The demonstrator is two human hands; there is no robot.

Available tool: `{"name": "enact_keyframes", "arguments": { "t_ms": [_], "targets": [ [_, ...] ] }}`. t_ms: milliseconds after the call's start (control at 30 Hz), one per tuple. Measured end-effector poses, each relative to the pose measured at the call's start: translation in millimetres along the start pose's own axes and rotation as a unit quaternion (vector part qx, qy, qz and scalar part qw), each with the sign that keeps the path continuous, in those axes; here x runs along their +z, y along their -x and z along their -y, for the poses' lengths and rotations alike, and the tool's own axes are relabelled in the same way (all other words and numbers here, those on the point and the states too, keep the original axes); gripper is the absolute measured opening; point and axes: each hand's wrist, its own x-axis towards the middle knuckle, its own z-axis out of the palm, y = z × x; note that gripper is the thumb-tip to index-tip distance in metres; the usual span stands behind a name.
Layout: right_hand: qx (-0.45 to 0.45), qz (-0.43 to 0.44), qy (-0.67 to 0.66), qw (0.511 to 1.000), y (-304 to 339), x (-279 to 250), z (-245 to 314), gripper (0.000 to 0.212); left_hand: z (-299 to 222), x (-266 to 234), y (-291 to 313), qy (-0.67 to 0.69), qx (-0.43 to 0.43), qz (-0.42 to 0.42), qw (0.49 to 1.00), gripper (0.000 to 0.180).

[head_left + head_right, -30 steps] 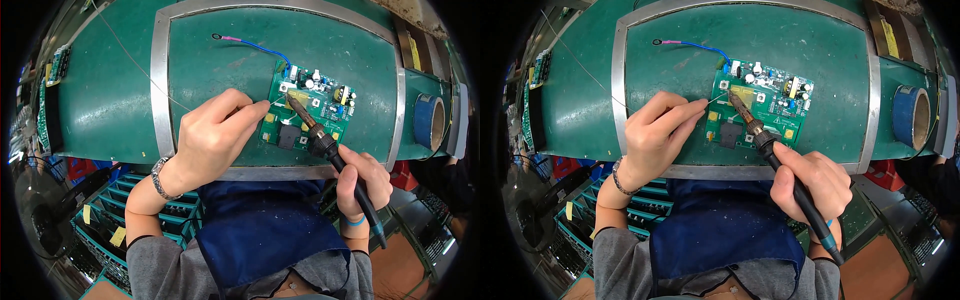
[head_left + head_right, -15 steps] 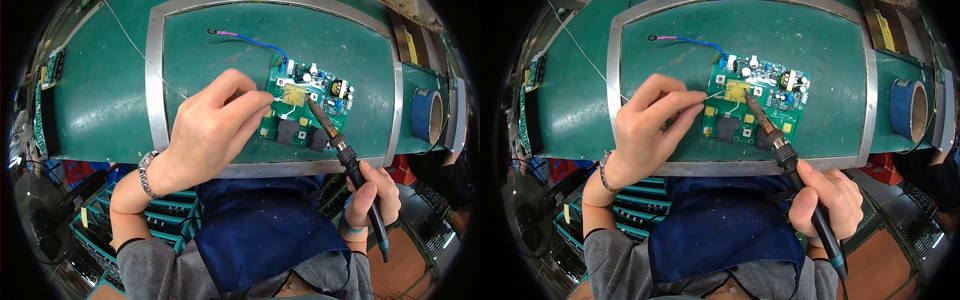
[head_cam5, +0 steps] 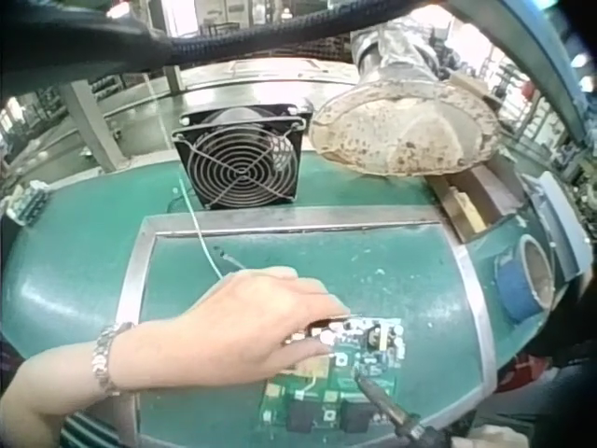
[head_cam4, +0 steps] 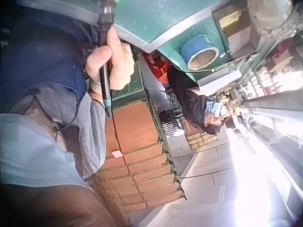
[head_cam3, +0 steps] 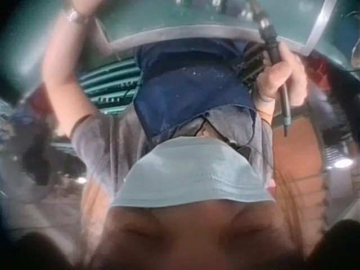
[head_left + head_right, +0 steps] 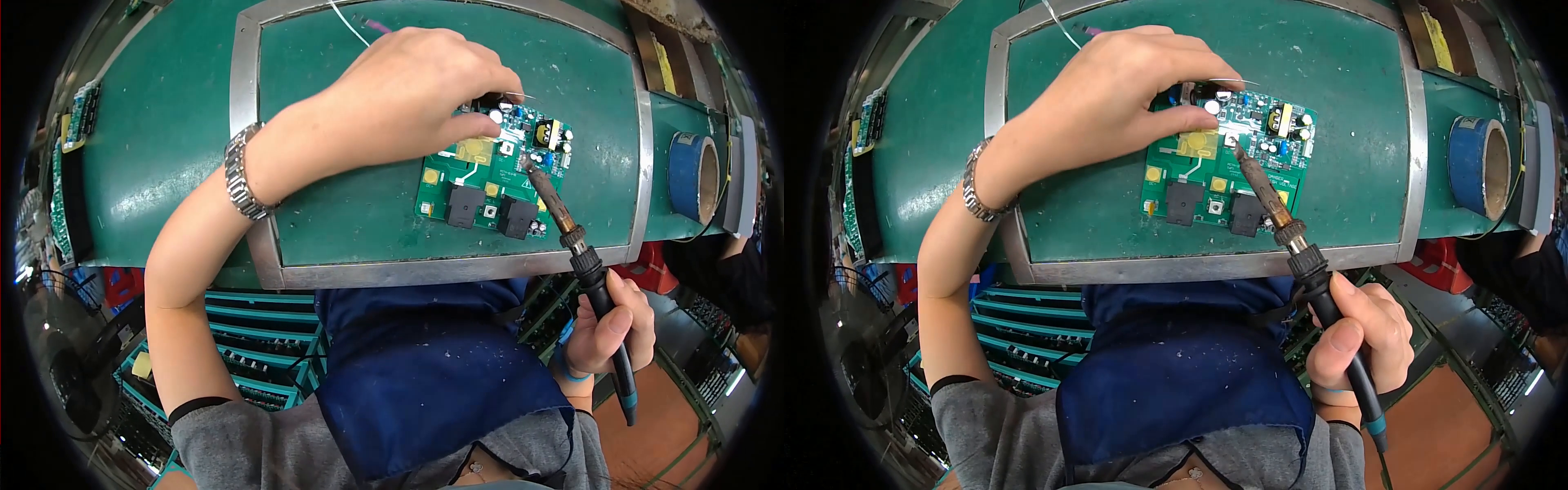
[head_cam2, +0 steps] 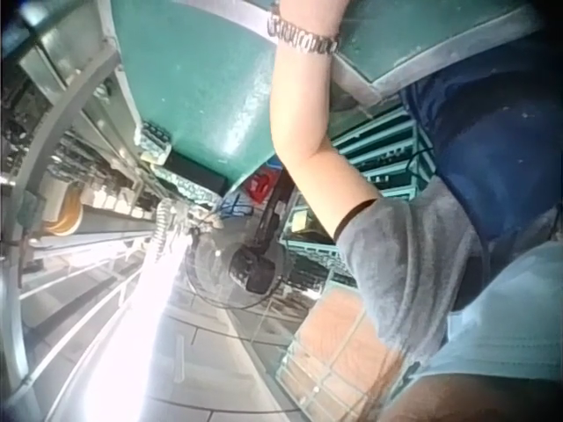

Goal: The person solders electronic components onto printed circuit boards using a soldering iron and solder wire.

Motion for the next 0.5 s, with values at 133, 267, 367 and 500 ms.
{"name": "enact_keyframes", "arguments": {
  "t_ms": [133,267,367,500],
  "targets": [
    [0.007,-0.049,0.023,0.999,3,-4,-1,0.035,-2,-5,4,-0.008,0.006,-0.005,1.0,0.028],
    [0.003,-0.136,0.002,0.991,11,-5,-11,0.038,-15,-14,29,-0.054,-0.062,-0.083,0.993,0.025],
    [0.02,-0.132,-0.022,0.991,12,-12,-17,0.037,-36,-9,44,-0.066,-0.167,-0.106,0.978,0.024],
    [0.023,-0.131,-0.05,0.99,9,-15,-18,0.038,-54,3,47,0.008,-0.202,-0.082,0.976,0.026]
  ]
}}
